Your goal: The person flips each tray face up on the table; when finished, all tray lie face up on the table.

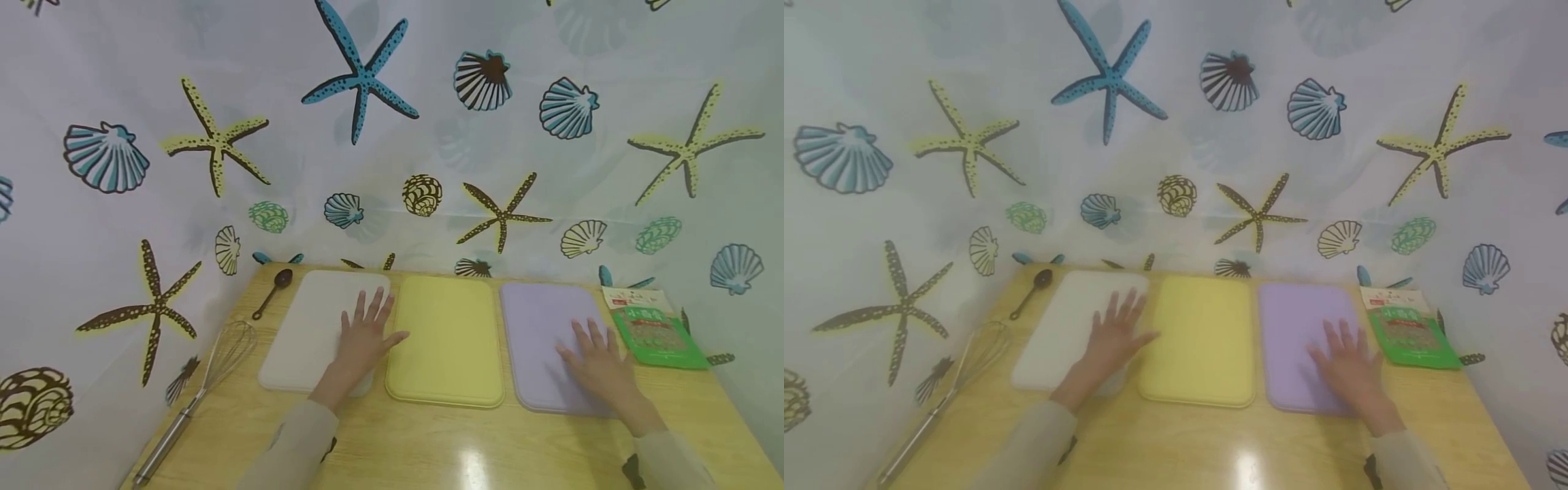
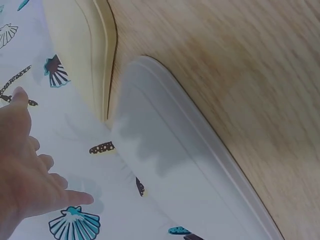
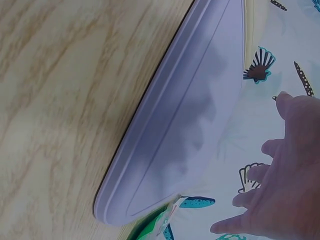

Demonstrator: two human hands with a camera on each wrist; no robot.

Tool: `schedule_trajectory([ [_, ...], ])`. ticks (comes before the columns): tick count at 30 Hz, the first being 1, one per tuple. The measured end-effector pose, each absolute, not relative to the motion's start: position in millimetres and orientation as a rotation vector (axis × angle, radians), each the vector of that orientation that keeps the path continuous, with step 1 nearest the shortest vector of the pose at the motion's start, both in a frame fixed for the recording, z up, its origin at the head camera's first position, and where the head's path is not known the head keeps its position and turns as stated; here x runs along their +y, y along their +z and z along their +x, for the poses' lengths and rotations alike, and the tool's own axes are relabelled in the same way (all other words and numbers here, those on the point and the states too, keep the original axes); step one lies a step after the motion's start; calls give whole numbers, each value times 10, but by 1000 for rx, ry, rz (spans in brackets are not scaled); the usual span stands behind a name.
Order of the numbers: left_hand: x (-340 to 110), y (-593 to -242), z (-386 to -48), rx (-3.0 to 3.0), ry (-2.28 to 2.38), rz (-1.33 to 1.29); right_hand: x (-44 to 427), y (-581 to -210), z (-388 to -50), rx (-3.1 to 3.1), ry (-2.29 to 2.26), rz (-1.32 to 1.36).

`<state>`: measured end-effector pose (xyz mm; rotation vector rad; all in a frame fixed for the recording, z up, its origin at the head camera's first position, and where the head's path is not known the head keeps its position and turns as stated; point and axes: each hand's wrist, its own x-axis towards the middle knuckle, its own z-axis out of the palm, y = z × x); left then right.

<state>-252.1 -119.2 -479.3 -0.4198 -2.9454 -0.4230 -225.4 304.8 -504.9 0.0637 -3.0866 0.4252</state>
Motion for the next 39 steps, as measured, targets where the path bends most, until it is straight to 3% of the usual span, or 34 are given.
schedule_trajectory([
  [39, -301, -4819, -2517, -2965, -337, -558, 3372, -4956, -2144, -3081, 426, 53],
])
